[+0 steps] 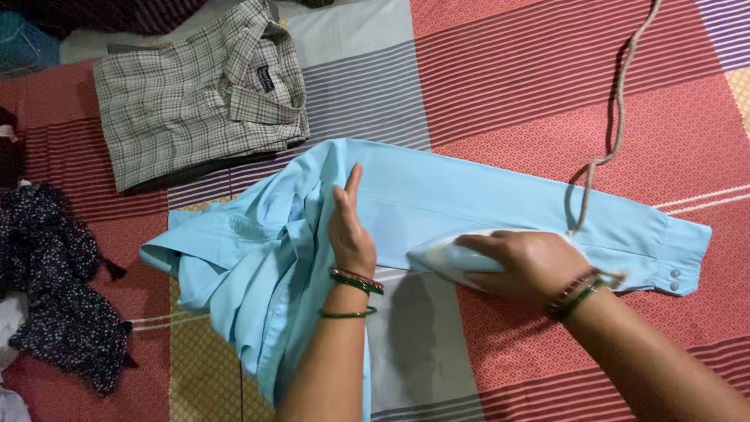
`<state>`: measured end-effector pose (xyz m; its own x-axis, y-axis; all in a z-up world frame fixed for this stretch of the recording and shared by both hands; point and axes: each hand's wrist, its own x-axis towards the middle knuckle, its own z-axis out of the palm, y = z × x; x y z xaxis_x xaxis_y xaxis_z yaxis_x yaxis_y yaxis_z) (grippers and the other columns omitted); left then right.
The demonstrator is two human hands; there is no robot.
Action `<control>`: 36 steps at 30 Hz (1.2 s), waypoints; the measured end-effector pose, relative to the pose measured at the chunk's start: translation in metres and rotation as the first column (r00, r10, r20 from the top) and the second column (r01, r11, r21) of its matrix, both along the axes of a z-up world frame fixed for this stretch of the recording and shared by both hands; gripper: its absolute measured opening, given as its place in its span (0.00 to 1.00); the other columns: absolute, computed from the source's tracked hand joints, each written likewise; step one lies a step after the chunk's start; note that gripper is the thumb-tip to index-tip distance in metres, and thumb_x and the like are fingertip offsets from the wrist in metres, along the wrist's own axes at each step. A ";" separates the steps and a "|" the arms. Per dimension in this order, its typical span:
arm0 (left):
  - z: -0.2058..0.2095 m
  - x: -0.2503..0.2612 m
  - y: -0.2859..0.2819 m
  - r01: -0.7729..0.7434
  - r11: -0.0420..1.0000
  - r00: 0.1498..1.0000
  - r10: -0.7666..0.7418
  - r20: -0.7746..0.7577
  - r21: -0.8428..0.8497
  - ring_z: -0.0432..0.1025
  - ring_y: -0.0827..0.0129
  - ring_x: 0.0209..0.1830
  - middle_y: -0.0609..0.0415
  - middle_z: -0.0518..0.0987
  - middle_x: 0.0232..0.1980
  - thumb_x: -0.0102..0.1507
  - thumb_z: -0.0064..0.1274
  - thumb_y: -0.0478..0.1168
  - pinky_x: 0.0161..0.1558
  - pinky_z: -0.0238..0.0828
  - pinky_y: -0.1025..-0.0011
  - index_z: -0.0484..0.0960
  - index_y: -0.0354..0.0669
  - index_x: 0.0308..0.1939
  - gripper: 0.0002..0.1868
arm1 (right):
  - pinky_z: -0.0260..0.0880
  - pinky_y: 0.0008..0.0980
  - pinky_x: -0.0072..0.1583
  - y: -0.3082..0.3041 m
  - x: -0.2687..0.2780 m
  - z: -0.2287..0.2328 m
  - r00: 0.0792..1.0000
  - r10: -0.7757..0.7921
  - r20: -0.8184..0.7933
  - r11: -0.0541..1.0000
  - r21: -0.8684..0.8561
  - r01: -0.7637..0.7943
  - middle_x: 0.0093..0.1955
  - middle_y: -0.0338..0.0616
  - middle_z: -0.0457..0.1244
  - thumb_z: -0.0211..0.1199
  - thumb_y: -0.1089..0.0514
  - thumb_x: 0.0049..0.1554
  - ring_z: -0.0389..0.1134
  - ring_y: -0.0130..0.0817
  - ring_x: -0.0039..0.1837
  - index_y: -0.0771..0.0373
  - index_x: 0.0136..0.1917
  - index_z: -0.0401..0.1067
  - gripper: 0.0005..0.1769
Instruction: The person irons a light blue shirt on a bed. They smooth the fabric with their hands, use a white electric iron to press the sleeves and body, and repeatedly adjust the shirt to remove wrinkles.
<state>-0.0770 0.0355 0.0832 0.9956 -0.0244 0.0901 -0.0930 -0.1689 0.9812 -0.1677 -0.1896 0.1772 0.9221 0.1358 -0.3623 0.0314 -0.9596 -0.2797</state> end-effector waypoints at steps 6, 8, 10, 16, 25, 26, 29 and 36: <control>-0.013 -0.009 -0.007 -0.047 0.997 0.993 0.053 0.107 -0.062 0.57 0.51 0.81 0.36 0.65 0.78 0.75 0.11 0.63 0.80 0.46 0.61 0.64 0.26 0.74 0.45 | 0.75 0.46 0.44 0.017 0.011 -0.012 0.980 -0.151 0.130 0.988 0.008 0.151 0.45 0.45 0.71 0.64 0.32 0.51 0.74 0.46 0.42 0.38 0.65 0.74 0.30; -0.013 -0.006 -0.008 -0.036 0.986 0.997 0.048 0.065 -0.165 0.55 0.51 0.82 0.35 0.63 0.79 0.74 0.12 0.63 0.80 0.45 0.60 0.62 0.26 0.75 0.45 | 0.75 0.47 0.45 0.035 0.031 -0.020 0.971 -0.149 0.189 0.989 0.049 0.142 0.44 0.46 0.71 0.64 0.33 0.51 0.73 0.47 0.43 0.41 0.63 0.75 0.28; -0.012 -0.004 -0.004 -0.031 0.983 0.997 0.043 0.068 -0.179 0.55 0.51 0.83 0.36 0.63 0.79 0.74 0.12 0.64 0.81 0.45 0.60 0.62 0.26 0.75 0.46 | 0.74 0.48 0.47 0.053 0.055 -0.024 0.965 -0.137 0.222 0.986 0.124 0.111 0.42 0.50 0.71 0.63 0.34 0.53 0.73 0.49 0.45 0.46 0.64 0.75 0.29; 0.002 0.004 0.004 -0.050 0.969 0.998 0.059 0.027 -0.240 0.53 0.52 0.83 0.37 0.62 0.80 0.73 0.14 0.66 0.81 0.42 0.59 0.63 0.26 0.75 0.47 | 0.73 0.49 0.51 0.094 0.110 -0.019 0.986 -0.156 0.061 0.984 0.101 0.149 0.47 0.52 0.70 0.59 0.34 0.56 0.72 0.51 0.51 0.46 0.66 0.71 0.29; -0.019 -0.007 -0.012 -0.015 0.985 0.998 0.026 0.063 -0.172 0.58 0.52 0.82 0.40 0.66 0.79 0.75 0.15 0.64 0.81 0.47 0.60 0.66 0.31 0.74 0.43 | 0.72 0.49 0.51 0.046 0.060 -0.020 0.999 0.051 -0.012 0.991 0.125 -0.049 0.46 0.48 0.71 0.63 0.36 0.52 0.72 0.50 0.50 0.42 0.67 0.71 0.30; -0.025 -0.012 -0.016 -0.018 0.993 0.998 0.025 0.057 -0.116 0.60 0.51 0.80 0.41 0.68 0.78 0.75 0.15 0.64 0.80 0.49 0.60 0.68 0.32 0.74 0.43 | 0.72 0.48 0.50 0.035 0.047 -0.018 0.998 0.060 -0.028 0.991 0.119 -0.056 0.45 0.48 0.71 0.63 0.35 0.52 0.72 0.50 0.49 0.41 0.66 0.71 0.30; -0.044 -0.028 -0.029 0.067 0.988 0.996 -0.074 0.041 0.139 0.55 0.50 0.82 0.42 0.63 0.80 0.75 0.19 0.59 0.80 0.47 0.59 0.66 0.34 0.75 0.38 | 0.74 0.45 0.47 0.008 0.007 -0.009 0.999 -0.002 0.051 0.997 0.071 -0.002 0.45 0.44 0.71 0.64 0.33 0.50 0.73 0.46 0.46 0.39 0.65 0.73 0.31; -0.064 -0.045 -0.037 -0.033 0.514 0.972 -0.184 0.147 0.857 0.39 0.51 0.84 0.43 0.48 0.83 0.73 0.32 0.54 0.79 0.31 0.50 0.52 0.36 0.79 0.36 | 0.76 0.46 0.41 -0.004 -0.015 -0.013 0.930 -0.326 0.168 0.942 -0.022 0.334 0.50 0.46 0.71 0.65 0.31 0.49 0.75 0.46 0.41 0.36 0.67 0.74 0.33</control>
